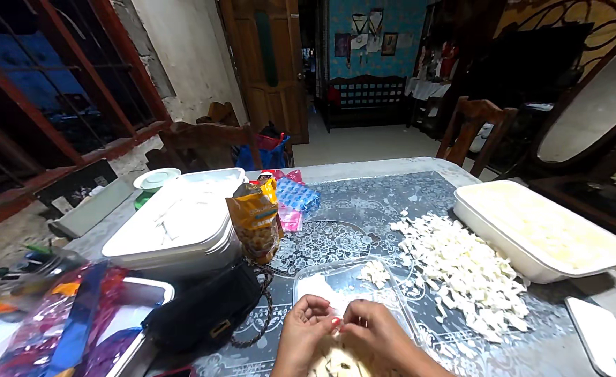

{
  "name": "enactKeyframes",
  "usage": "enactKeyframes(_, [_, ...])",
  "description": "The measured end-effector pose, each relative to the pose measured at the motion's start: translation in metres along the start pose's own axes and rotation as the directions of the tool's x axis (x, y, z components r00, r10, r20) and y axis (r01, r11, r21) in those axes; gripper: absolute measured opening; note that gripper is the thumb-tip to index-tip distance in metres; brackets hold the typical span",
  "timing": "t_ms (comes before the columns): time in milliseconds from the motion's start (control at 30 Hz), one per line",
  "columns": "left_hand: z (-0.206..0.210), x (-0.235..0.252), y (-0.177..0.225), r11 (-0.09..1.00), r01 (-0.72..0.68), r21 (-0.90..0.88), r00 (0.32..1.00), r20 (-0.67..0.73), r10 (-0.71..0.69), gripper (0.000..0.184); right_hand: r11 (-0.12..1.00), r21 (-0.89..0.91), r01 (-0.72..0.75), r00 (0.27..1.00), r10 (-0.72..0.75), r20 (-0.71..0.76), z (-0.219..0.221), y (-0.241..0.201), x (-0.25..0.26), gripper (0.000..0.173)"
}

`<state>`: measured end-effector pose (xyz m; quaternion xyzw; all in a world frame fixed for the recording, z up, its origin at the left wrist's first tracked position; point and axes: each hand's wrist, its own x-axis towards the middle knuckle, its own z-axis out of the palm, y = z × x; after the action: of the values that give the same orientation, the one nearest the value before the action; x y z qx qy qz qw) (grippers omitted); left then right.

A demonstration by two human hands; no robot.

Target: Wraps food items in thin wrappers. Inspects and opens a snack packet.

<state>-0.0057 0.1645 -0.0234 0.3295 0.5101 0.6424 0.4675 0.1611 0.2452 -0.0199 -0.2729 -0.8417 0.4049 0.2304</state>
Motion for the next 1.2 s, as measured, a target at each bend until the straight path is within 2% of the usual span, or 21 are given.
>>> enactKeyframes(67, [0.001,0.002,-0.005,1.000,-0.024,-0.019,0.999,-0.046,0.023,0.027,0.989,0.078,0.128,0.992,-0.129,0.003,0.006,0.003,-0.002,0.017])
enactKeyframes(100, [0.001,0.002,-0.007,1.000,-0.031,0.002,0.999,-0.036,0.031,0.025,0.977,0.150,0.152,0.988,-0.148,-0.034,0.008,0.006,-0.001,0.017])
enactKeyframes(167, [-0.001,0.000,-0.007,0.998,-0.028,0.062,0.998,0.057,0.025,0.021,0.953,0.269,0.138,0.985,-0.103,-0.142,0.008,0.011,0.002,0.016])
enactKeyframes(233, [-0.001,-0.002,-0.004,0.995,-0.044,0.092,0.990,0.135,0.032,0.018,0.969,0.231,0.085,0.982,-0.042,-0.186,0.002,0.015,0.004,0.018])
enactKeyframes(300, [-0.003,-0.001,-0.002,0.993,-0.075,0.090,0.992,0.113,0.064,0.016,0.994,0.066,0.093,0.986,-0.082,-0.145,-0.001,0.013,0.004,0.019])
enactKeyframes(367, [-0.005,0.002,0.000,0.988,-0.082,0.131,0.996,0.052,0.076,0.015,0.966,-0.129,0.225,0.967,-0.238,-0.089,0.004,0.008,0.002,0.017])
enactKeyframes(433, [-0.007,0.004,-0.001,0.935,-0.123,0.333,0.992,0.050,0.113,0.007,0.806,-0.415,0.422,0.855,-0.506,-0.112,0.018,0.014,0.001,0.009])
enactKeyframes(500, [-0.008,0.000,-0.001,0.735,-0.239,0.635,0.971,0.151,0.185,0.013,0.599,-0.680,0.423,0.722,-0.676,-0.147,0.023,0.019,0.004,0.012])
enactKeyframes(567, [-0.009,-0.005,-0.002,0.488,-0.356,0.797,0.935,0.302,0.188,0.028,0.519,-0.809,0.276,0.686,-0.696,-0.213,0.012,0.023,0.006,0.017])
enactKeyframes(633, [-0.007,-0.008,-0.001,0.365,-0.349,0.863,0.932,0.360,0.039,0.038,0.506,-0.860,0.061,0.705,-0.632,-0.322,-0.012,0.027,0.009,0.014])
enactKeyframes(667, [-0.005,-0.009,-0.001,0.337,-0.341,0.878,0.931,0.364,-0.006,0.037,0.506,-0.862,-0.040,0.721,-0.582,-0.375,-0.026,0.030,0.011,0.011])
enactKeyframes(733, [-0.003,-0.009,-0.005,0.305,-0.347,0.887,0.931,0.364,0.001,0.028,0.525,-0.827,-0.202,0.767,-0.441,-0.467,-0.048,0.034,0.014,0.003])
enactKeyframes(800, [-0.002,-0.009,-0.011,0.280,-0.369,0.886,0.928,0.366,0.064,0.020,0.625,-0.740,-0.248,0.859,-0.212,-0.467,-0.058,0.032,0.011,0.006])
enactKeyframes(867, [-0.002,-0.009,-0.014,0.268,-0.377,0.887,0.926,0.363,0.100,0.020,0.779,-0.583,-0.231,0.962,0.092,-0.257,-0.058,0.020,0.009,0.014])
enactKeyframes(900, [-0.002,-0.009,-0.014,0.270,-0.376,0.887,0.927,0.360,0.107,0.023,0.839,-0.505,-0.203,0.979,0.172,-0.109,-0.055,0.017,0.010,0.016])
enactKeyframes(967, [-0.002,-0.009,-0.017,0.272,-0.391,0.879,0.920,0.363,0.149,0.024,0.904,-0.399,-0.154,0.970,0.216,0.115,-0.042,0.017,0.012,0.020])
enactKeyframes(1000, [-0.003,-0.008,-0.019,0.275,-0.402,0.874,0.914,0.363,0.182,0.020,0.914,-0.380,-0.138,0.961,0.217,0.172,-0.036,0.018,0.013,0.023])
enactKeyframes(1067, [-0.005,-0.007,-0.021,0.282,-0.413,0.866,0.905,0.356,0.234,0.016,0.910,-0.391,-0.141,0.944,0.243,0.225,-0.027,0.016,0.014,0.025])
enactKeyframes(1200, [-0.010,-0.003,-0.007,0.450,-0.271,0.851,0.961,0.268,0.071,0.017,0.905,-0.354,-0.234,0.924,0.320,0.207,-0.027,0.016,0.016,0.025])
